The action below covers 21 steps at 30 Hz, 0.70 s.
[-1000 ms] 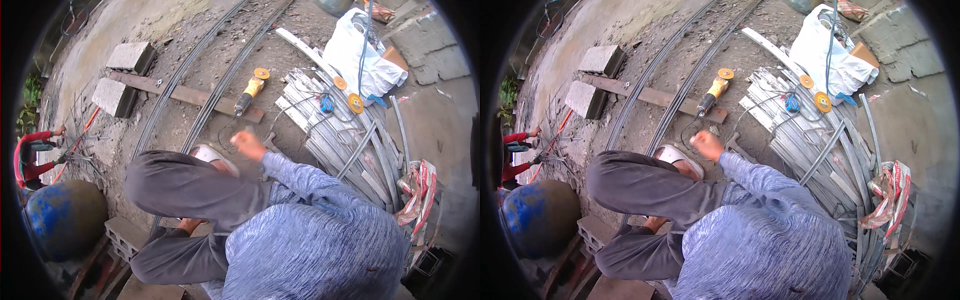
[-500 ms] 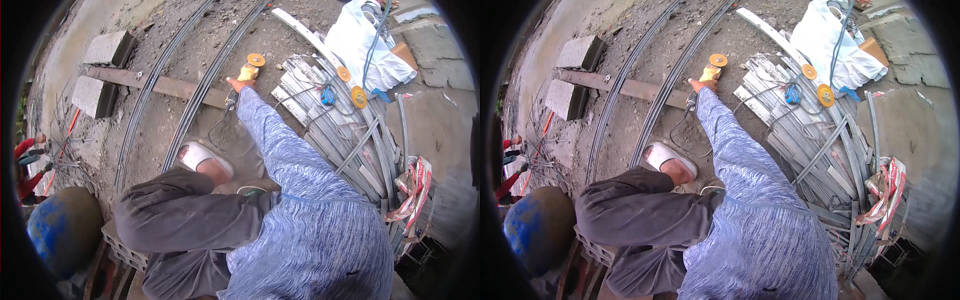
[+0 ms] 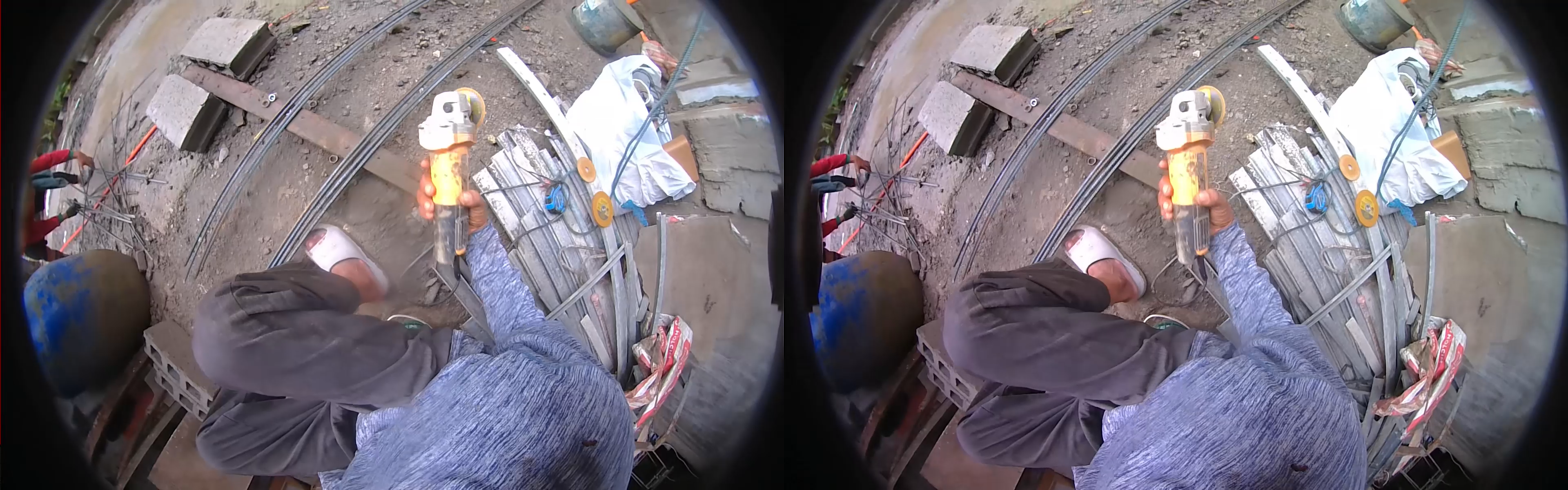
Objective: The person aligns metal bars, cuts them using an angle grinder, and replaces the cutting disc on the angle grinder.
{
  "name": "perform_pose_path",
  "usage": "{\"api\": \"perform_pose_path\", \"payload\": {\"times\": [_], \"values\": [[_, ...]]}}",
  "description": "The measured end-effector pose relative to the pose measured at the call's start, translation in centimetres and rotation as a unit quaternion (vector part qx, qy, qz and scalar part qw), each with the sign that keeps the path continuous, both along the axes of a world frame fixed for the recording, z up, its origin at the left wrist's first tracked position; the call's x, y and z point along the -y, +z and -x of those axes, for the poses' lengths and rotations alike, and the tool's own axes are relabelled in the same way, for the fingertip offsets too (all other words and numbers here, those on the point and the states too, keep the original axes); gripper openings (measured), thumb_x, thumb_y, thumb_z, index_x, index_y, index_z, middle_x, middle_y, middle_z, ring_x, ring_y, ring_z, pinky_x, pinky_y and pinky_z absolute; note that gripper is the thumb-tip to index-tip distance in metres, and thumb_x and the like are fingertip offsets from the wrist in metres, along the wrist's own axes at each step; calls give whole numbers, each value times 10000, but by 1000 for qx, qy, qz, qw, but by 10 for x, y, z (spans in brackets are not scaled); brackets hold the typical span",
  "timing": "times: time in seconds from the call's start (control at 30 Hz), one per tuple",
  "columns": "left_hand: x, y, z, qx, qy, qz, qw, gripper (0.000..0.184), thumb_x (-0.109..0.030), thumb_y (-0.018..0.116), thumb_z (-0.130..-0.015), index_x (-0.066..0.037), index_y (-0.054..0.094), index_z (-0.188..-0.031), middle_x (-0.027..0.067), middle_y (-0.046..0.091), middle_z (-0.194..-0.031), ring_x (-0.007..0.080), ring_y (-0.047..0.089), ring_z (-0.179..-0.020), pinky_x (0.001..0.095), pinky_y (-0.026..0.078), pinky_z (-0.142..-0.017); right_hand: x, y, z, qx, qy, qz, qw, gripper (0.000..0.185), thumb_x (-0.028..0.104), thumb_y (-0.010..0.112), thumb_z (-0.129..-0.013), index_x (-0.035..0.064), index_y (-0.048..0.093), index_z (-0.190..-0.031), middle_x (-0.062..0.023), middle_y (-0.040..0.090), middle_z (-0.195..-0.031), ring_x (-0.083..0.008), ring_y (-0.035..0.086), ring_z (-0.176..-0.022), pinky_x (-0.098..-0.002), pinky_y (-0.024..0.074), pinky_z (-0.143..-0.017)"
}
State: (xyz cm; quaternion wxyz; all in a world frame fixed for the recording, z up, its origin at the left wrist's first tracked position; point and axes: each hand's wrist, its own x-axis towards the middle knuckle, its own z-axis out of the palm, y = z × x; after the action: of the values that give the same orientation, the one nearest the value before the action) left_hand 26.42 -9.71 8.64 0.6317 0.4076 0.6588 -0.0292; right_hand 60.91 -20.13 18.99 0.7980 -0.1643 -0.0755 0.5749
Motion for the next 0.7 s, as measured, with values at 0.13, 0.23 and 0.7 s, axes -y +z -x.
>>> {"api": "perform_pose_path", "payload": {"times": [0.13, 0.23, 0.7], "values": [[1, 2, -6, 9, -9, -13, 1000, 375, -300, 615, -964, 25, 661, -1145, 136, 700, -1149, 203, 663, -1033, 347, 531, -817, -8, 35, 8, 11, 57, -112, 992, 878, 257, 805, -597, 1, 429, -1349, -105, 583, -923, -237, 626, -791, -365, 551, -675], [4, 5, 2, 14, -12, -24, 1000, 368, -292, 614, -965, 28, 665, -1140, 136, 702, -1146, 201, 665, -1027, 344, 533, -812, -15, 50, 16, 3, 86, -178, 980, 891, 262, 806, -612, 2, 405, -1363, -92, 577, -870, -244, 630, -772, -367, 550, -657], [36, 42, 365, -170, 72, -185, 965, 341, -256, 610, -968, 42, 685, -1115, 135, 711, -1130, 188, 676, -1001, 329, 542, -785, -24, 109, 36, 21, 232, -332, 914, 815, 219, 787, -693, 7, 371, -1362, -162, 605, -910, -299, 650, -851, -420, 550, -694]]}}
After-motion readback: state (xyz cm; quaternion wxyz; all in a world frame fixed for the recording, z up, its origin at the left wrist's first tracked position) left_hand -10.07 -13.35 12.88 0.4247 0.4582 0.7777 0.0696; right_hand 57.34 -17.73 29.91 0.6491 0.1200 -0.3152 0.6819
